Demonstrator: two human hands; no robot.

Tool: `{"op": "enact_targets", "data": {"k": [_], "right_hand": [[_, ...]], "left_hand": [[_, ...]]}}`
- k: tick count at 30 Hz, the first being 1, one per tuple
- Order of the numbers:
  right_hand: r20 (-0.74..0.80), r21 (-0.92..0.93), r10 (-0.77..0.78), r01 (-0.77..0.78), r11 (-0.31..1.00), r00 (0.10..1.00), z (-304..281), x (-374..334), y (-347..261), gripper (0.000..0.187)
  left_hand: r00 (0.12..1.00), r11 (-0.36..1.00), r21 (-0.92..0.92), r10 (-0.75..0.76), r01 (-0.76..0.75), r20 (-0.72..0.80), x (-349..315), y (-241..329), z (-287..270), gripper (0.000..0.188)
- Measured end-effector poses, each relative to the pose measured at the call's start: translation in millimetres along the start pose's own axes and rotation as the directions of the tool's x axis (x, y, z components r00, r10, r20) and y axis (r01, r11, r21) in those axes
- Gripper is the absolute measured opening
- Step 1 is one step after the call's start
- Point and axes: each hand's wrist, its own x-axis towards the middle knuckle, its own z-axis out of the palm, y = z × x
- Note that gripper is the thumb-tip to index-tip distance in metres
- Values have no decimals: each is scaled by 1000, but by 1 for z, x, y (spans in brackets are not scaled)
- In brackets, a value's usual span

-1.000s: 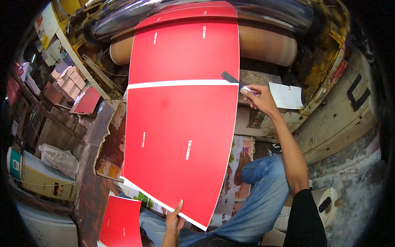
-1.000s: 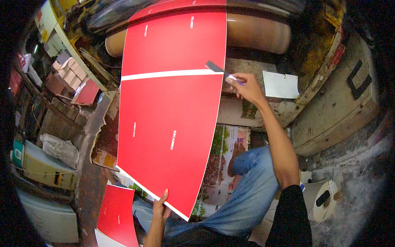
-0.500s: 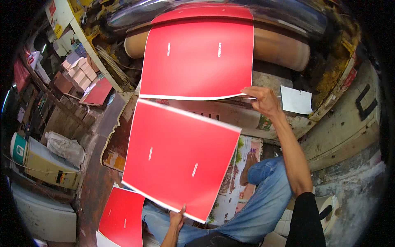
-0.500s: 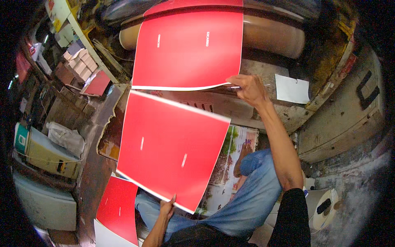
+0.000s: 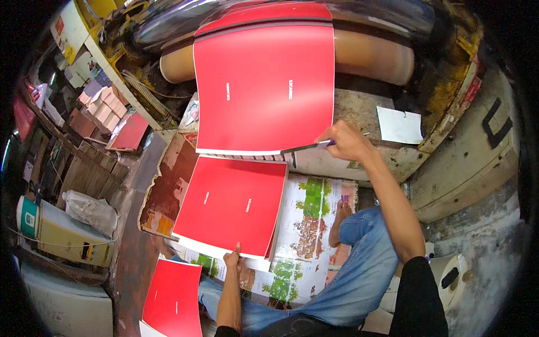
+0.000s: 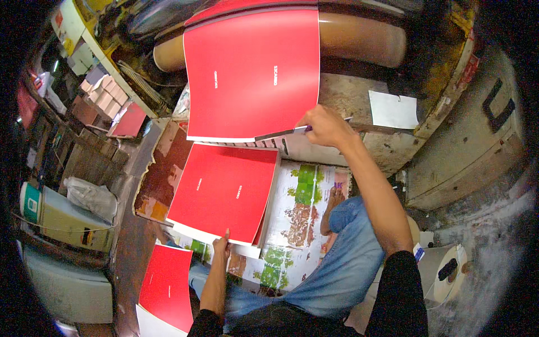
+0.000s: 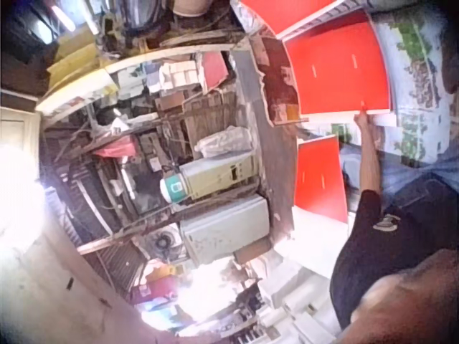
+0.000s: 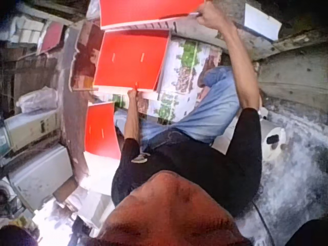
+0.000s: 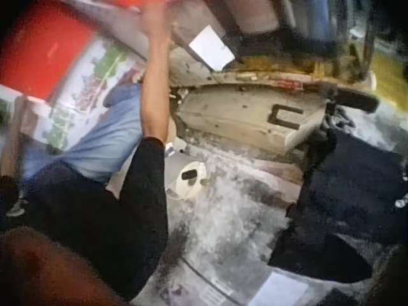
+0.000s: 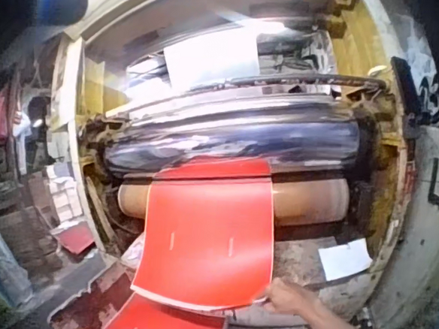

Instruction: The person cuts printed sheets coming off a roller machine using a utility knife and stacks the cut sheets.

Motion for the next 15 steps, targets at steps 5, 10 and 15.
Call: {"op": "enact_targets", "data": {"k": [5, 10, 15], "right_hand": [[106, 77, -28, 20, 997, 994, -1, -24, 22, 22], [399, 306, -159, 32, 951, 903, -5, -4, -28, 24], [669, 281, -134, -81, 956, 731, -33, -15, -41, 29]], "left_hand": [[993, 982, 147, -121, 119, 9, 9, -1, 36, 41], [927, 283, 922, -190, -265, 325, 33, 32, -45, 59], [549, 986, -5, 97, -168, 830, -118, 103, 143, 53]]}}
